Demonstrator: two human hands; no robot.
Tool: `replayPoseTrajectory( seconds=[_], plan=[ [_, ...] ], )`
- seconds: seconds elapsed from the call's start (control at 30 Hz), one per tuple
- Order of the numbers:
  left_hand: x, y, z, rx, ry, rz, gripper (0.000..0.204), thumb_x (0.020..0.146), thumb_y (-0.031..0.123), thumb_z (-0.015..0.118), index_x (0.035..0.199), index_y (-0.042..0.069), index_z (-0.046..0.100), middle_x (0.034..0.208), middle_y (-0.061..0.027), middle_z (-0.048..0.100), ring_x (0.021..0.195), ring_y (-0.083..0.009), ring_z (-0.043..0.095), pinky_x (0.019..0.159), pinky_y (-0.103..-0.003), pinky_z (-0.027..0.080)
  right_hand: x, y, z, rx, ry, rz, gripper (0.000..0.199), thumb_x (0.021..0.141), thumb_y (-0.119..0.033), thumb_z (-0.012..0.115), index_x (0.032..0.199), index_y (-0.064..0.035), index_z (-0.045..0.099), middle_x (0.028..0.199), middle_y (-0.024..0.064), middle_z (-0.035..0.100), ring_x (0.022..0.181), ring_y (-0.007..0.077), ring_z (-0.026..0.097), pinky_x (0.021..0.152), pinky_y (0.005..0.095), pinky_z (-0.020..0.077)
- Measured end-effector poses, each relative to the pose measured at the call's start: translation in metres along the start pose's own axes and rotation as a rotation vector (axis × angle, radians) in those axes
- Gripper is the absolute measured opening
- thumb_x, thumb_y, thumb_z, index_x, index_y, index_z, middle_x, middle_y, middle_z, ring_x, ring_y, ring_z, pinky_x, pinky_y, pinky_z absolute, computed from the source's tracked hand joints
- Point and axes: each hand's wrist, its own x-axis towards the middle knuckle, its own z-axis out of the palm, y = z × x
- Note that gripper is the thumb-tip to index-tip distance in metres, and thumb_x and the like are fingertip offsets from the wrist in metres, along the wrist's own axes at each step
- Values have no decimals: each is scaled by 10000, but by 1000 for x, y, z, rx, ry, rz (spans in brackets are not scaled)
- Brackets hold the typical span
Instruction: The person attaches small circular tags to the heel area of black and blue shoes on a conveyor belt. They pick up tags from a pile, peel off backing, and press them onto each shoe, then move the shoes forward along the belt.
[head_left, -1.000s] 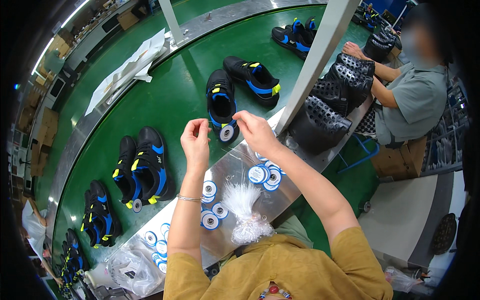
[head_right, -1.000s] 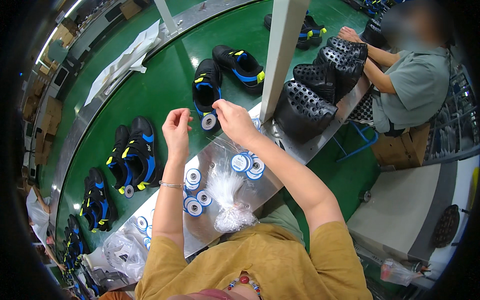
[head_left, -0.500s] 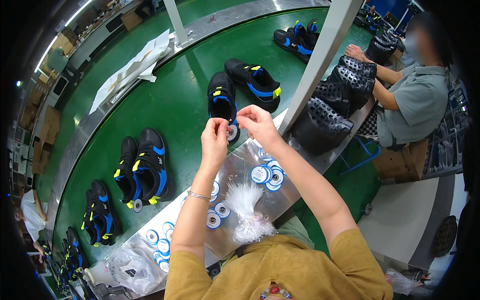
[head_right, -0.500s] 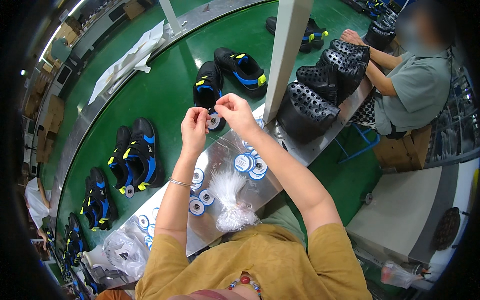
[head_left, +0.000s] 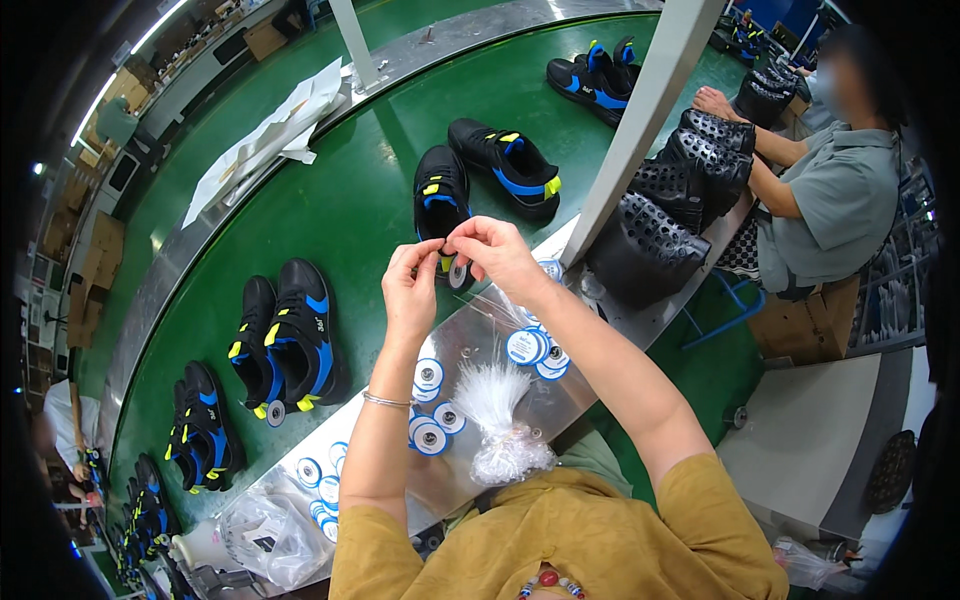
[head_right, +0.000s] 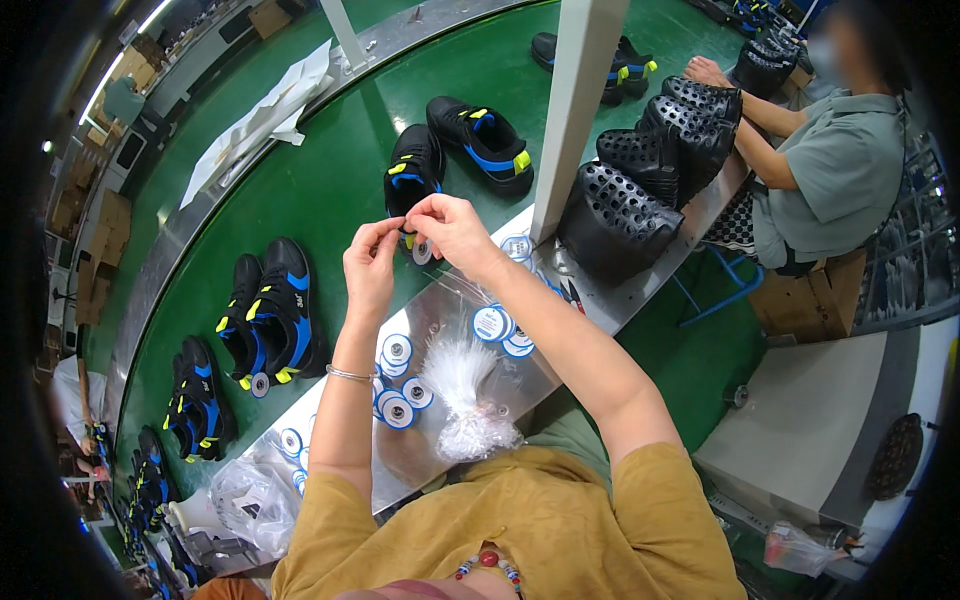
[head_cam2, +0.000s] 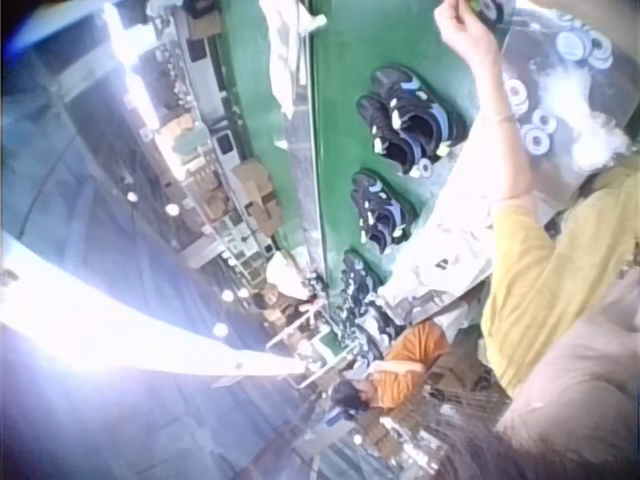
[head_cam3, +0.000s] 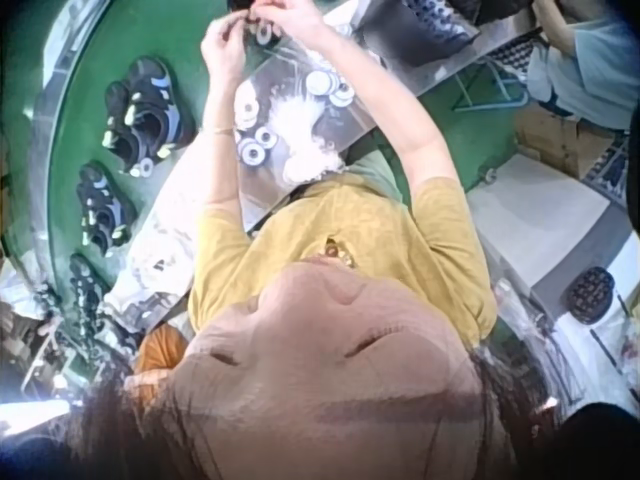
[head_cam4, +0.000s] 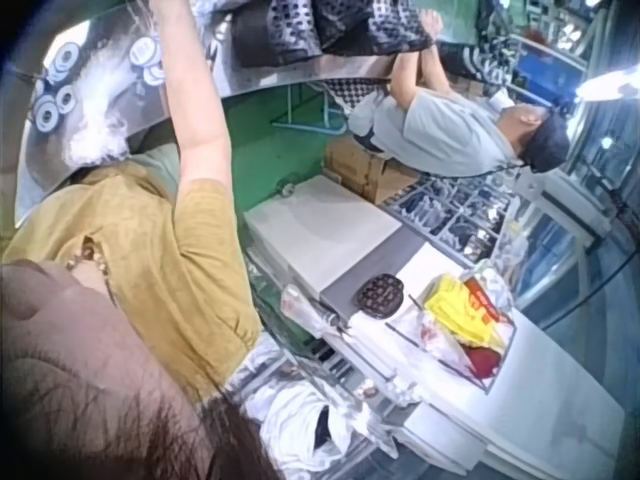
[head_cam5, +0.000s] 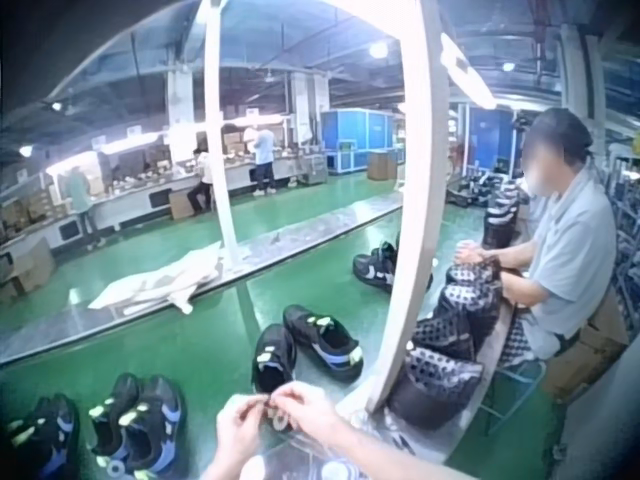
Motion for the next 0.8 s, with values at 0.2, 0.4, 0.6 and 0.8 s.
replayPoseTrajectory(
  seconds=[0.2,0.4,0.6,0.8],
  plan=[
    [-1,7,-8,161,-37,138,282,859,-25,629,1129,41,677,879,-58,632,841,-173,557,755,-278,470,0,-6,7,-64,-23,49,109,911,-108,615,933,-5,639,811,16,634,662,59,536,565,220,441],
    [-2,5,-6,121,-28,111,323,846,-45,634,1148,61,675,880,-58,633,836,-170,561,776,-287,479,9,8,3,-227,-57,-70,132,895,-106,629,899,25,650,779,23,641,715,69,564,626,248,471],
    [-3,0,-7,95,-28,117,330,840,-53,636,1147,62,678,878,-61,631,831,-168,568,777,-282,482,11,13,2,-279,-36,-75,149,880,-113,642,894,34,652,752,42,646,700,75,563,619,258,473],
    [-4,-2,-9,96,-27,116,329,834,-65,634,1133,63,687,875,-61,630,820,-162,576,771,-279,486,11,15,3,-322,-55,-94,146,881,-113,636,902,30,654,760,52,657,693,78,566,613,268,472]
  ],
)
